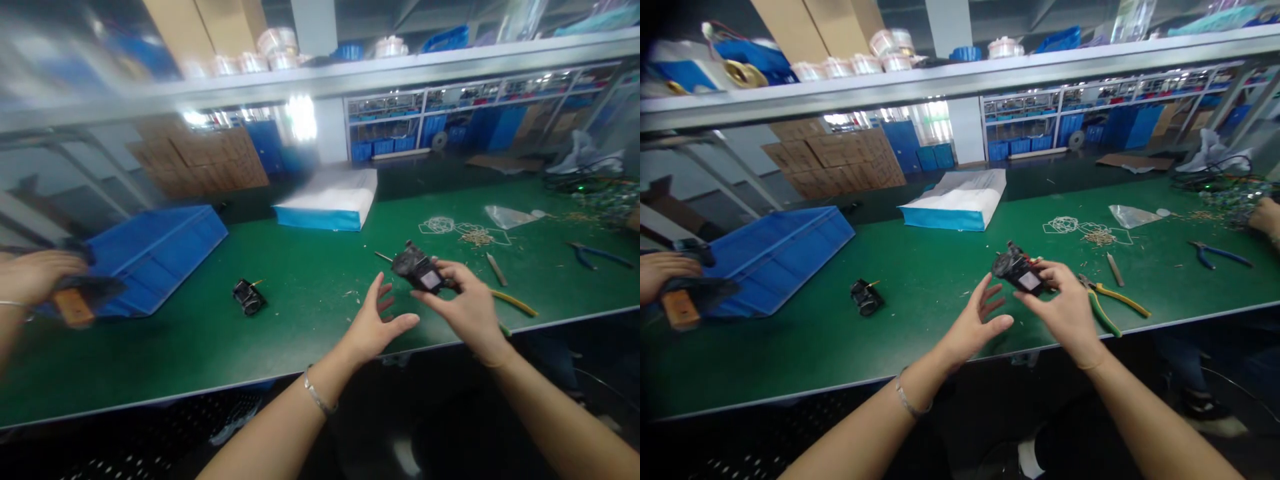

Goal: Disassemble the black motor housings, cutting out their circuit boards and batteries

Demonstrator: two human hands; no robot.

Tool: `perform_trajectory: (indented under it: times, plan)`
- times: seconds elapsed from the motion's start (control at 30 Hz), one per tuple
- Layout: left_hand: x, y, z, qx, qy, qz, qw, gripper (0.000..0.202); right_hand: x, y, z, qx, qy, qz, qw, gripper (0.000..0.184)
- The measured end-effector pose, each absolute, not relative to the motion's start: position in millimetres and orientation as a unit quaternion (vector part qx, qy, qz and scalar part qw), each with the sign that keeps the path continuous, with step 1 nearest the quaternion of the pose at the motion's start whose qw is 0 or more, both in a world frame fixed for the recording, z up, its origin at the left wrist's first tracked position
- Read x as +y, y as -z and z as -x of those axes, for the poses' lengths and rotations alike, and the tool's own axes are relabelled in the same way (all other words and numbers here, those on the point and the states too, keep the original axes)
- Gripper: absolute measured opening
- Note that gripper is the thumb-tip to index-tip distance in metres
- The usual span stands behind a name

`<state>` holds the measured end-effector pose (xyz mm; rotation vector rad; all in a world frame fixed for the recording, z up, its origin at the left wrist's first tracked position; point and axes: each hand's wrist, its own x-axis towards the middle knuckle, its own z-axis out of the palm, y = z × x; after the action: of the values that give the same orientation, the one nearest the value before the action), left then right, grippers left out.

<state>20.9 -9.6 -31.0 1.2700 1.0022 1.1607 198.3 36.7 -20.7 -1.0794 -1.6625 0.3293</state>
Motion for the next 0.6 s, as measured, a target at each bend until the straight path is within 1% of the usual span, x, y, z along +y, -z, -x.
perform_trajectory:
  times: [0.03,0.1,0.13,0.17,0.23,0.27,0.33,0.4,0.47,0.5,0.57,0.6]
  plan:
    - [-8.8,30.7,-23.8,0.411,-0.51,-0.517,0.551,0.087,26.9,32.6,-179.7,-0.702,-0.16,0.437,0.539,0.029]
    - [-7.1,30.9,-26.5,0.424,-0.551,-0.47,0.544,0.064,9.0,52.2,-148.5,-0.713,-0.198,0.412,0.533,0.022]
    - [-6.2,31.0,-25.8,0.441,-0.567,-0.441,0.538,0.055,0.7,58.7,-137.1,-0.715,-0.214,0.404,0.528,0.025]
    - [-5.1,30.7,-23.5,0.455,-0.581,-0.415,0.532,0.048,-7.0,62.8,-129.2,-0.721,-0.228,0.396,0.521,0.033]
    - [-3.0,28.2,-15.1,0.458,-0.602,-0.388,0.526,0.044,-20.2,65.2,-124.7,-0.736,-0.256,0.371,0.506,0.048]
    - [-2.1,26.1,-9.6,0.449,-0.609,-0.388,0.526,0.044,-25.1,64.9,-127.6,-0.739,-0.271,0.358,0.503,0.049]
    - [-1.1,20.5,1.7,0.424,-0.617,-0.4,0.529,0.044,-30.5,65.0,-140.0,-0.7,-0.295,0.368,0.536,0.041]
    - [-1.8,15.0,10.2,0.404,-0.612,-0.416,0.537,0.046,-30.1,68.6,-155.1,-0.588,-0.333,0.421,0.605,0.035]
    - [-4.8,10.9,13.6,0.381,-0.594,-0.441,0.555,0.046,-26.4,74.9,-166.5,-0.457,-0.429,0.446,0.639,0.038]
    - [-6.9,9.5,13.2,0.368,-0.58,-0.455,0.567,0.046,-24.6,77.9,-169.7,-0.412,-0.505,0.43,0.625,0.041]
    - [-11.6,7.8,9.6,0.347,-0.543,-0.483,0.593,0.046,-23.0,82.1,-171.4,-0.373,-0.662,0.354,0.546,0.044]
    - [-13.6,7.5,7.1,0.342,-0.522,-0.496,0.604,0.047,-23.3,82.9,-170.8,-0.365,-0.717,0.318,0.501,0.044]
